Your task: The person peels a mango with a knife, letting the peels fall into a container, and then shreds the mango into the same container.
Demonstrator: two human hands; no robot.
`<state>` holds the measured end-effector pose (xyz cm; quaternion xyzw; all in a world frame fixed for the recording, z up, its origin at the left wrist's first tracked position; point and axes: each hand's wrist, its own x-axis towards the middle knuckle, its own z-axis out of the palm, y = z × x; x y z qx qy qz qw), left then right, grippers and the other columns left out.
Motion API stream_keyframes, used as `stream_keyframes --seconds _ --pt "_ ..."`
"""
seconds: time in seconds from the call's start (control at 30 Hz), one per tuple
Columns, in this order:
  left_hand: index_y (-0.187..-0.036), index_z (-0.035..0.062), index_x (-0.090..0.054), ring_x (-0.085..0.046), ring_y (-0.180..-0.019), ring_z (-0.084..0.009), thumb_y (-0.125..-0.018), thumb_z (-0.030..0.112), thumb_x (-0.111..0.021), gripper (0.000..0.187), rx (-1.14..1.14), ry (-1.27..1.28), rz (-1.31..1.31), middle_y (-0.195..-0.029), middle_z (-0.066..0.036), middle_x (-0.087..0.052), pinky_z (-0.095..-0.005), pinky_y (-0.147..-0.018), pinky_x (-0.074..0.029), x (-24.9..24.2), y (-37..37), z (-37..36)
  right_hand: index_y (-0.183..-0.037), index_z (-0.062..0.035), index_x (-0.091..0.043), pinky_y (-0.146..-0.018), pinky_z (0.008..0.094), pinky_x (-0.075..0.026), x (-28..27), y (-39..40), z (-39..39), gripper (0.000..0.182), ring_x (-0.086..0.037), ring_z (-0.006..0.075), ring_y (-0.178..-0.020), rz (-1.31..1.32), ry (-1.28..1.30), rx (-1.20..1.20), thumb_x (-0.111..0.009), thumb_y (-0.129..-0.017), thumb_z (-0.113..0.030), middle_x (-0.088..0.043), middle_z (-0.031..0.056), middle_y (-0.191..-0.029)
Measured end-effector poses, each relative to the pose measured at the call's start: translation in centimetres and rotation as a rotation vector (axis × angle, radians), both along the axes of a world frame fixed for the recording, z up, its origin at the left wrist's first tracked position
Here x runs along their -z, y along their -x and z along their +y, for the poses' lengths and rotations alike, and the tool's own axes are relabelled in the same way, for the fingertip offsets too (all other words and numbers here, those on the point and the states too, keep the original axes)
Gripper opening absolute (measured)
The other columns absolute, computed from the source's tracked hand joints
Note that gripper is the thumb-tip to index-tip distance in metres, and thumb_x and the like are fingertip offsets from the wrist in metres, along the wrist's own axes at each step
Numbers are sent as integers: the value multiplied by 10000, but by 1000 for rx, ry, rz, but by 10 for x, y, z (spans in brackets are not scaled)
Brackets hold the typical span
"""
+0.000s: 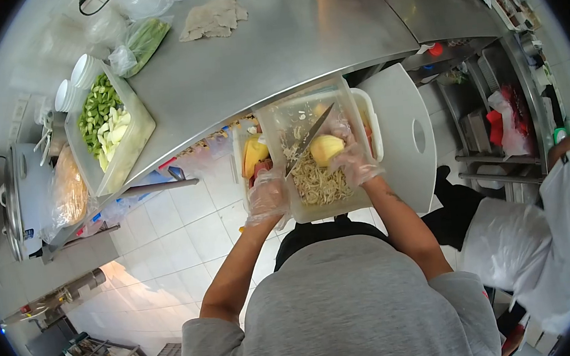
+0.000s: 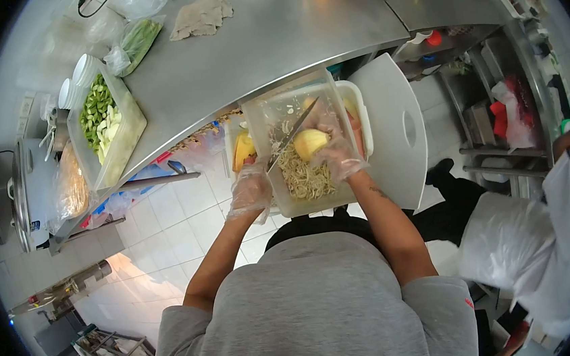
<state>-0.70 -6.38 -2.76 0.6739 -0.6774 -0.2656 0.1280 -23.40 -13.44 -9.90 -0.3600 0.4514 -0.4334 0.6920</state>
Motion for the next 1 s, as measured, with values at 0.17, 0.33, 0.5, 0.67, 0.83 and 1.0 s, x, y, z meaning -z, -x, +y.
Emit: stream_keyframes --seconds 0.17,0.33,0.5,0.67,0.83,1.0 --pt "-1135 -11 -513 -573 -904 -427 -811 44 -503 328 -68 133 -136 -973 -264 -562 -503 -746 -482 24 3 8 -1106 -32 -601 -861 406 -484 2 11 5 411 -598 304 -992 833 523 -138 -650 -698 -48 -601 150 -1087" --pt "-977 10 -537 -593 -743 -321 -702 65 -584 284 -2 352 -325 -868 -195 -549 -423 -615 -480 29 9 11 -1153 -88 -607 -910 444 -442 -74 -23 16 358 -567 327 -996 1031 914 -268 -638 -809 -183 -576 165 -1093" --pt "-965 -3 -545 -595 -729 -294 -706 94 -594 281 89 341 -372 -846 -179 -551 -393 -622 -482 14 10 17 -1133 -151 -642 -809 450 -452 -60 -29 2 347 -559 310 -952 1040 1071 -525 -637 -815 -292 -583 103 -1062" --pt "-974 -23 -552 -602 -725 -303 -703 75 -585 290 145 383 -346 -816 -179 -555 -397 -607 -484 17 0 34 -931 -147 -680 -817 402 -465 -47 -31 -7 190 -580 279 -886 905 1151 -654 -655 -794 -275 -613 67 -899" --pt "-986 -64 -532 -601 -835 -391 -745 20 -517 255 140 182 -209 -878 -243 -575 -485 -685 -494 -3 -11 36 -816 -97 -654 -795 413 -483 -34 -17 -36 110 -596 292 -891 1158 1160 -578 -622 -731 -158 -621 92 -899" --pt "-1052 23 -564 -600 -952 -429 -798 66 -496 267 69 -254 -87 -1019 -258 -608 -488 -797 -484 -44 -40 56 -939 -63 -636 -816 414 -493 33 -2 -68 207 -607 320 -919 1519 859 -530 -575 -755 -135 -619 179 -948"
